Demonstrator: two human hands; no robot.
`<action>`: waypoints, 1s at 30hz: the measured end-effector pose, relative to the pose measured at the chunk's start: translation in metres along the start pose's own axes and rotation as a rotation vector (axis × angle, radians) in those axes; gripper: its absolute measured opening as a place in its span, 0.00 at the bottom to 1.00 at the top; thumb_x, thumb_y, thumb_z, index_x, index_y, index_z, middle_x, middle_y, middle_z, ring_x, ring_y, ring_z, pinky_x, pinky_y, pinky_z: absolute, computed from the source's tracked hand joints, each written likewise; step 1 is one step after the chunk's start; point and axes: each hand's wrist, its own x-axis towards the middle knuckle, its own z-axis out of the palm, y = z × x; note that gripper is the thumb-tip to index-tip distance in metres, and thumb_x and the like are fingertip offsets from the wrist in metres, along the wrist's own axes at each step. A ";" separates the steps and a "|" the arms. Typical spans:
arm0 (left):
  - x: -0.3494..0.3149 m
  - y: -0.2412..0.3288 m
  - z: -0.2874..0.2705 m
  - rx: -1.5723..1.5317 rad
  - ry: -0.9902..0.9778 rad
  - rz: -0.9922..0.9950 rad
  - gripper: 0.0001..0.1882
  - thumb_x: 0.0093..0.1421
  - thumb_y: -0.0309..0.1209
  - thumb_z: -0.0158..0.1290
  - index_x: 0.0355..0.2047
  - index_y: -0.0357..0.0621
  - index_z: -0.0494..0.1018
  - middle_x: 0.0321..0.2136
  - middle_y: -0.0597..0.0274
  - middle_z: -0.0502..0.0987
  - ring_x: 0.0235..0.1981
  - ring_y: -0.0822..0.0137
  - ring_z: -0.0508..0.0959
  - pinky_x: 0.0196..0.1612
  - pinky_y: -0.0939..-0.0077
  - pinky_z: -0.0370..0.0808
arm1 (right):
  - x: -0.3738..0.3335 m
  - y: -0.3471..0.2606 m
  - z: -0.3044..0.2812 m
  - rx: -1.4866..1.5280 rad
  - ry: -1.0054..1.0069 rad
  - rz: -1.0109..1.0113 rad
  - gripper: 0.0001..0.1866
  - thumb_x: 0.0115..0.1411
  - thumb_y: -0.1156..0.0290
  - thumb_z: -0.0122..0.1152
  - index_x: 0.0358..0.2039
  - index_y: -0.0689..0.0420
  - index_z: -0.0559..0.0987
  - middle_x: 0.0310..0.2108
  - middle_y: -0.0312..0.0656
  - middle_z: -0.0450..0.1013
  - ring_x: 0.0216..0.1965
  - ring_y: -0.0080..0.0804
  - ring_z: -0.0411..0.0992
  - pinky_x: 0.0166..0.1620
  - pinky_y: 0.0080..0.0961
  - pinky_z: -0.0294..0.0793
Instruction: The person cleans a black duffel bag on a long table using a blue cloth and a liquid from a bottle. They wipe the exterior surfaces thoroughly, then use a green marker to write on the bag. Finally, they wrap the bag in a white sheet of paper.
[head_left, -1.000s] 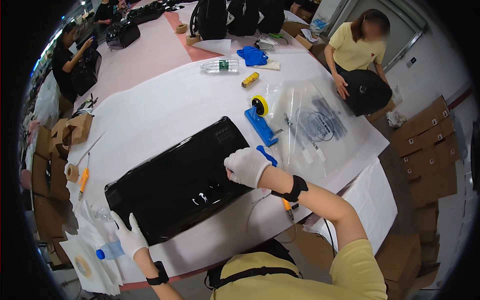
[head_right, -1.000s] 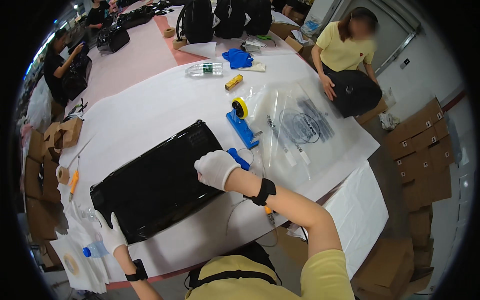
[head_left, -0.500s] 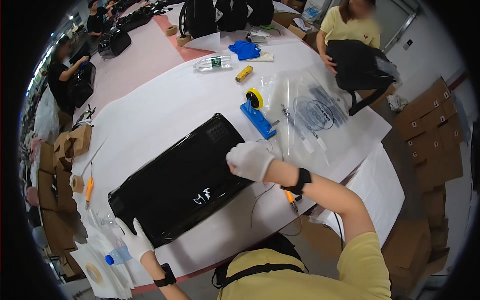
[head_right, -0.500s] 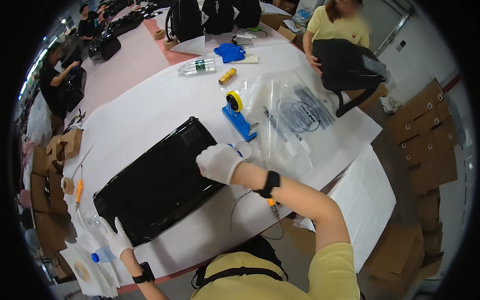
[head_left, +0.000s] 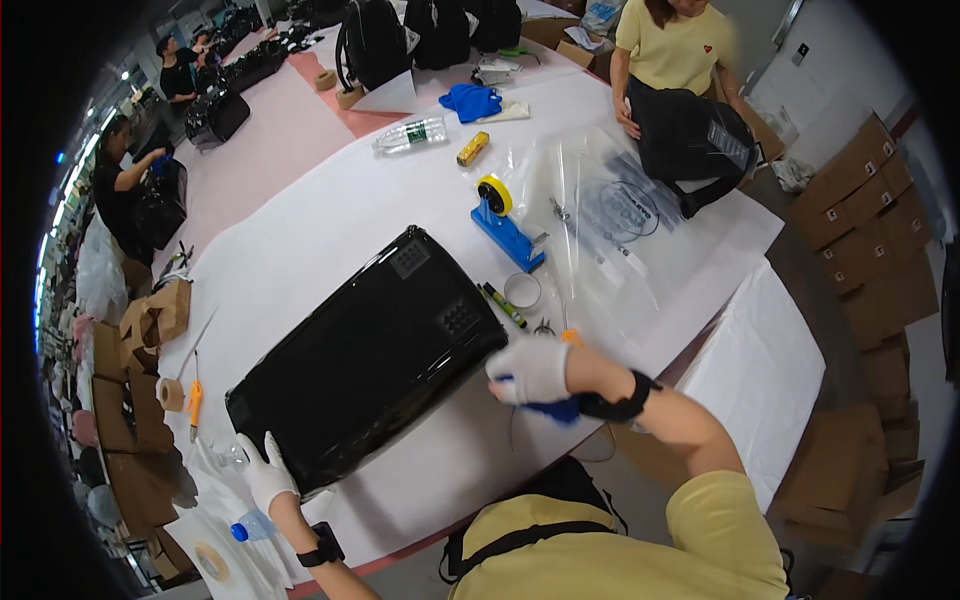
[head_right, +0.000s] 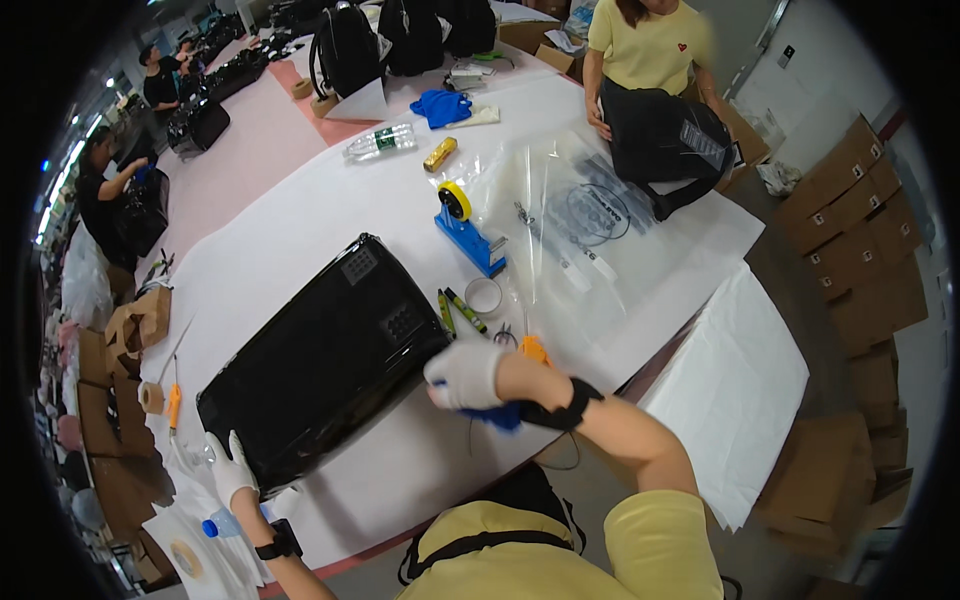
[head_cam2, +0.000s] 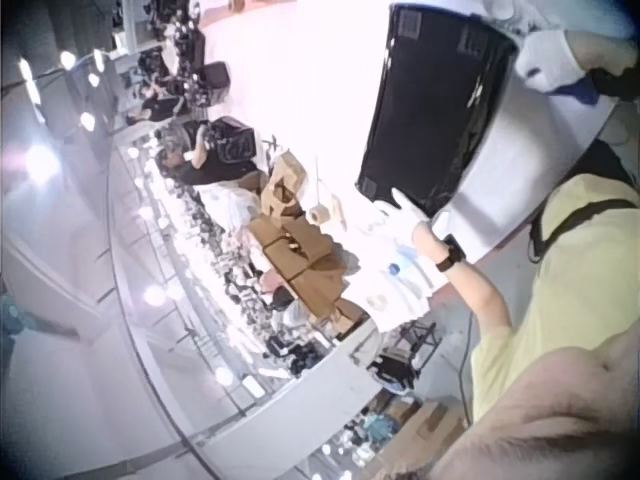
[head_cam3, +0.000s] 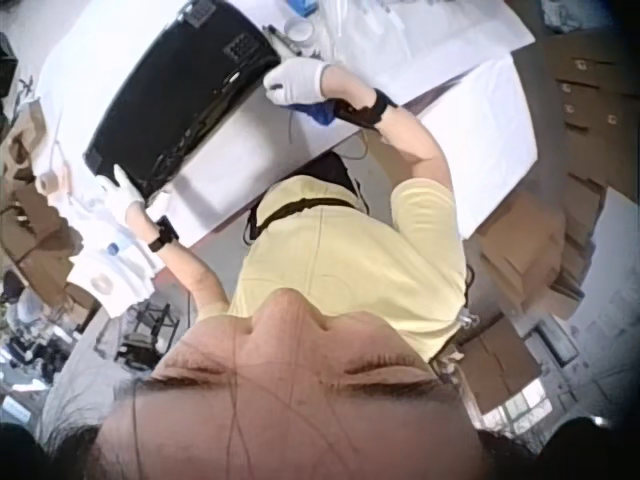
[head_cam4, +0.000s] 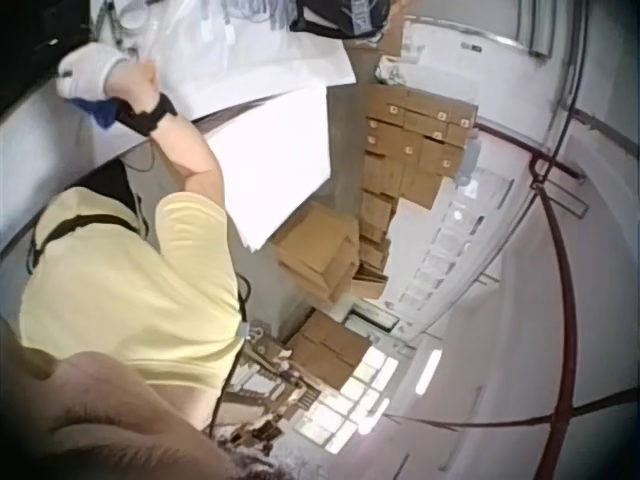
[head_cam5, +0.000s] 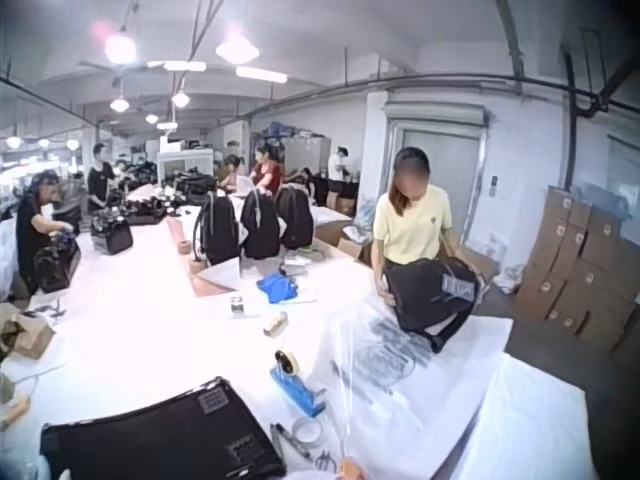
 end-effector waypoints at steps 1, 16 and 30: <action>0.004 -0.005 0.004 -0.010 0.018 0.026 0.35 0.65 0.54 0.38 0.65 0.49 0.49 0.55 0.40 0.66 0.53 0.40 0.69 0.53 0.57 0.68 | -0.008 0.012 0.019 0.084 -0.042 -0.016 0.14 0.58 0.58 0.52 0.30 0.57 0.77 0.27 0.53 0.74 0.32 0.53 0.73 0.38 0.43 0.73; 0.010 0.004 0.006 0.146 -0.013 -0.016 0.33 0.66 0.50 0.38 0.64 0.42 0.50 0.53 0.37 0.67 0.52 0.40 0.69 0.52 0.57 0.68 | 0.003 0.123 0.135 0.039 0.600 0.350 0.09 0.55 0.64 0.56 0.28 0.56 0.76 0.30 0.47 0.74 0.34 0.47 0.73 0.40 0.40 0.72; 0.007 0.013 0.009 0.314 0.058 -0.002 0.37 0.66 0.52 0.37 0.61 0.30 0.52 0.55 0.33 0.64 0.55 0.40 0.66 0.56 0.58 0.65 | -0.008 0.161 0.123 0.076 0.689 0.577 0.07 0.55 0.65 0.56 0.28 0.55 0.75 0.28 0.46 0.74 0.35 0.44 0.73 0.39 0.39 0.71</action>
